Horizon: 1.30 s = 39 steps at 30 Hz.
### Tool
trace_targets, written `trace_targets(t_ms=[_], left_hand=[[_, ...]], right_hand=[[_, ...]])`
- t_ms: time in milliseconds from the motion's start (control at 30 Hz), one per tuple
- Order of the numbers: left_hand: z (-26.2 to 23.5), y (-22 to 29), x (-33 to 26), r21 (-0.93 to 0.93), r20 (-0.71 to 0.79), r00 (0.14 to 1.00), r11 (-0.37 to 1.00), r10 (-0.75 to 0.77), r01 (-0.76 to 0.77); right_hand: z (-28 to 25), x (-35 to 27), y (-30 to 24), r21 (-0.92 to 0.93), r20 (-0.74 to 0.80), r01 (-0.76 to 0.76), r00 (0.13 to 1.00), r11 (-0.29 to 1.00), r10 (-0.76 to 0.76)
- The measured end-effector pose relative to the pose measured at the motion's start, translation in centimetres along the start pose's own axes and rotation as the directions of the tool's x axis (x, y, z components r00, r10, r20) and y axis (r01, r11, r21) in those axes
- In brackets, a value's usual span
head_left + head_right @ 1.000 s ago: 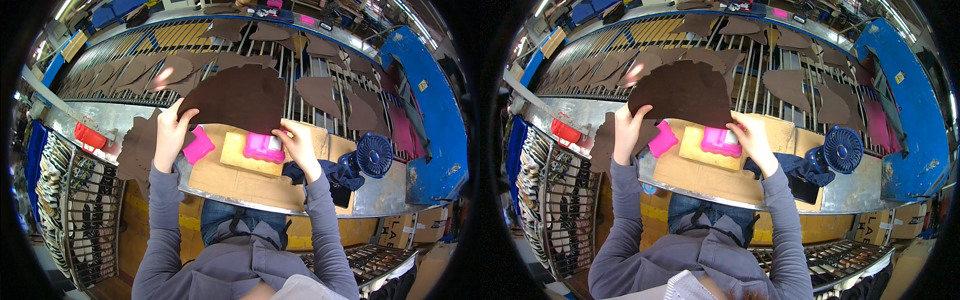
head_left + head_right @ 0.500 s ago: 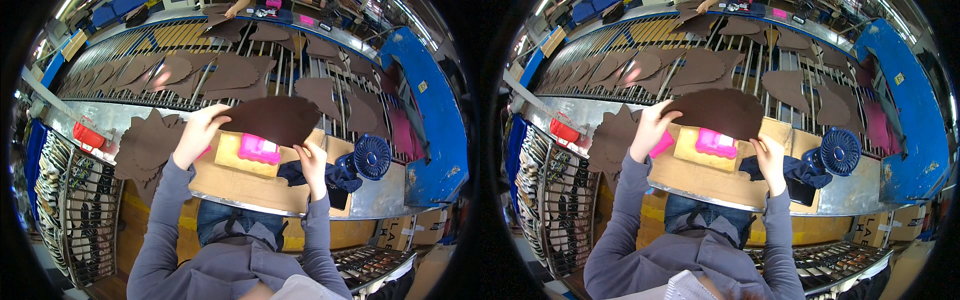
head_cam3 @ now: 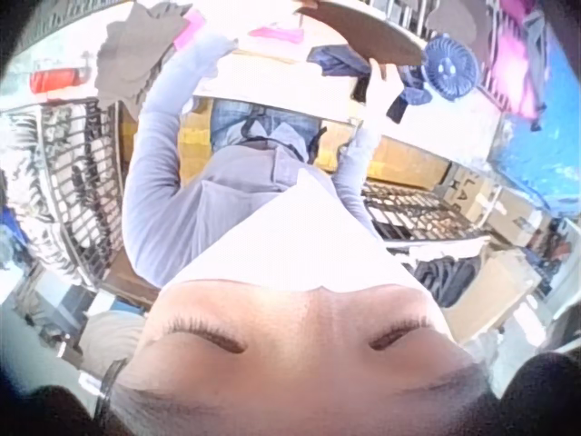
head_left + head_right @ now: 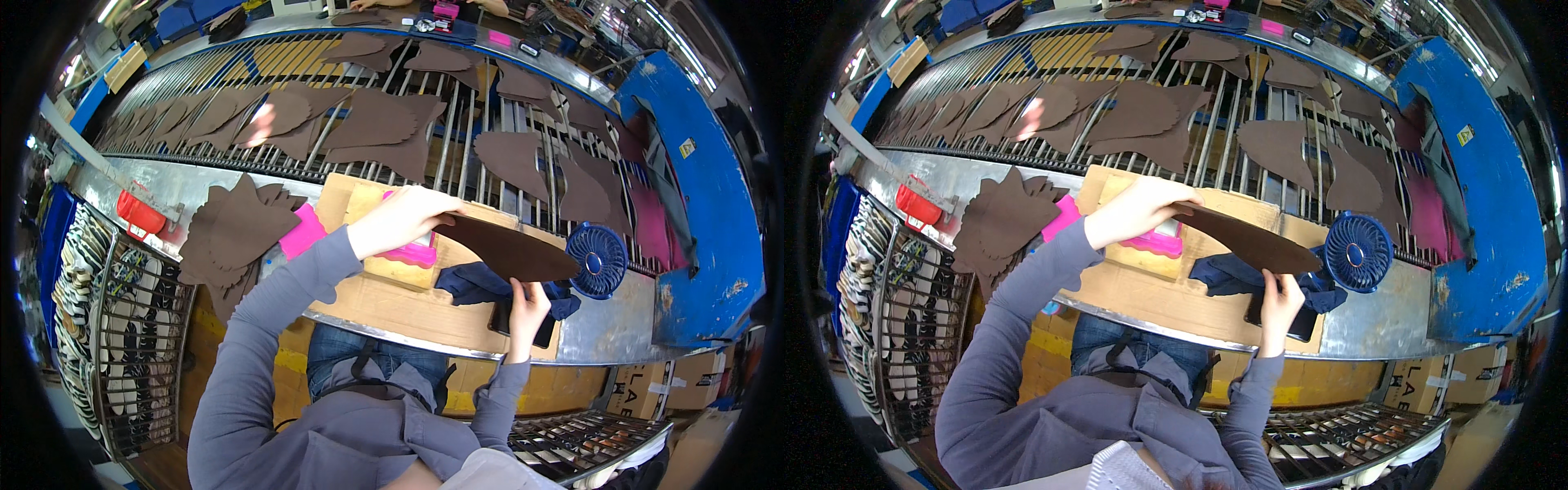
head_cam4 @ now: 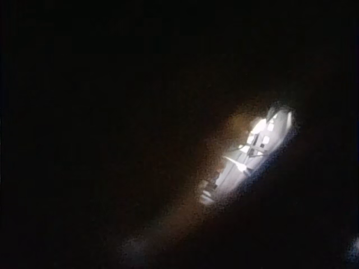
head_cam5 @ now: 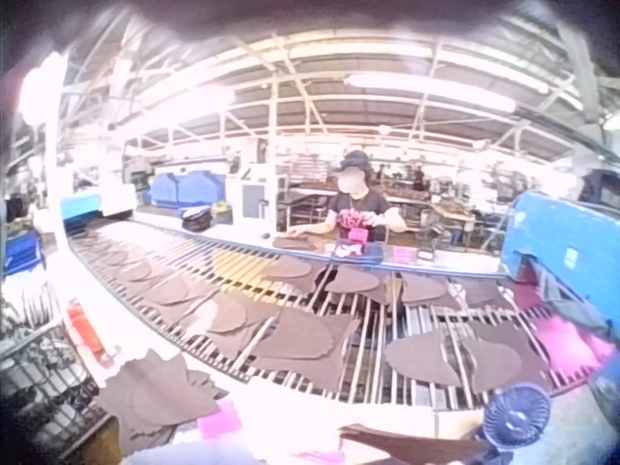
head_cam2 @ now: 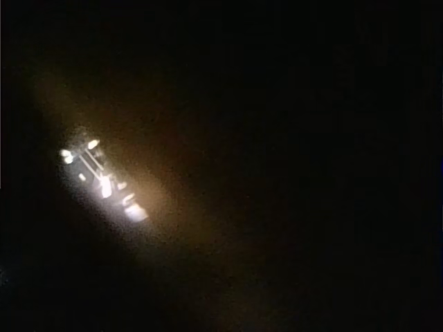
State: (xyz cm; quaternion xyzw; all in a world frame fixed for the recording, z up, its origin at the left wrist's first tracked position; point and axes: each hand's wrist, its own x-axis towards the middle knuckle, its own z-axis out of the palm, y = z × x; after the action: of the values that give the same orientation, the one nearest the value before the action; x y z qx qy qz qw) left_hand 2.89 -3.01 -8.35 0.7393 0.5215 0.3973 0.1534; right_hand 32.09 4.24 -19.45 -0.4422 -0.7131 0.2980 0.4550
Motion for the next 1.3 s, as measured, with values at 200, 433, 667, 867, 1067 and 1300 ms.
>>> trace_targets(t_ms=[200,433,667,867,1067,1300], left_hand=[[1.4,0.0,2.8,-0.015,0.169,0.979,0.993,-0.111,0.115],[-2.4,-0.1,10.3,-0.3,0.226,0.956,0.921,-0.184,0.249],[0.2,-15.9,17.3,-0.525,0.125,0.85,0.693,-0.511,0.494],[7.7,-26.2,17.8,-0.279,0.342,0.622,0.556,-0.705,0.783],[10.1,-26.4,18.2,-0.28,0.605,0.516,0.444,-0.607,0.851],[-6.5,-13.0,13.0,-0.235,0.491,0.81,0.846,-0.322,0.479]], right_hand=[[-6.5,1.9,-1.9,-0.179,-0.068,0.104,0.991,0.978,-0.117],[-7.2,8.1,-6.8,-0.034,-0.304,0.233,0.924,0.972,-0.232],[2.4,19.2,-6.3,-0.278,-0.277,0.078,0.948,0.957,-0.158],[9.5,22.5,8.0,-0.676,-0.09,0.11,0.969,0.729,-0.23],[9.1,22.3,11.5,-0.8,-0.031,-0.053,0.998,0.598,0.047],[4.4,19.4,-1.9,-0.555,0.107,0.268,0.962,0.788,-0.252]])
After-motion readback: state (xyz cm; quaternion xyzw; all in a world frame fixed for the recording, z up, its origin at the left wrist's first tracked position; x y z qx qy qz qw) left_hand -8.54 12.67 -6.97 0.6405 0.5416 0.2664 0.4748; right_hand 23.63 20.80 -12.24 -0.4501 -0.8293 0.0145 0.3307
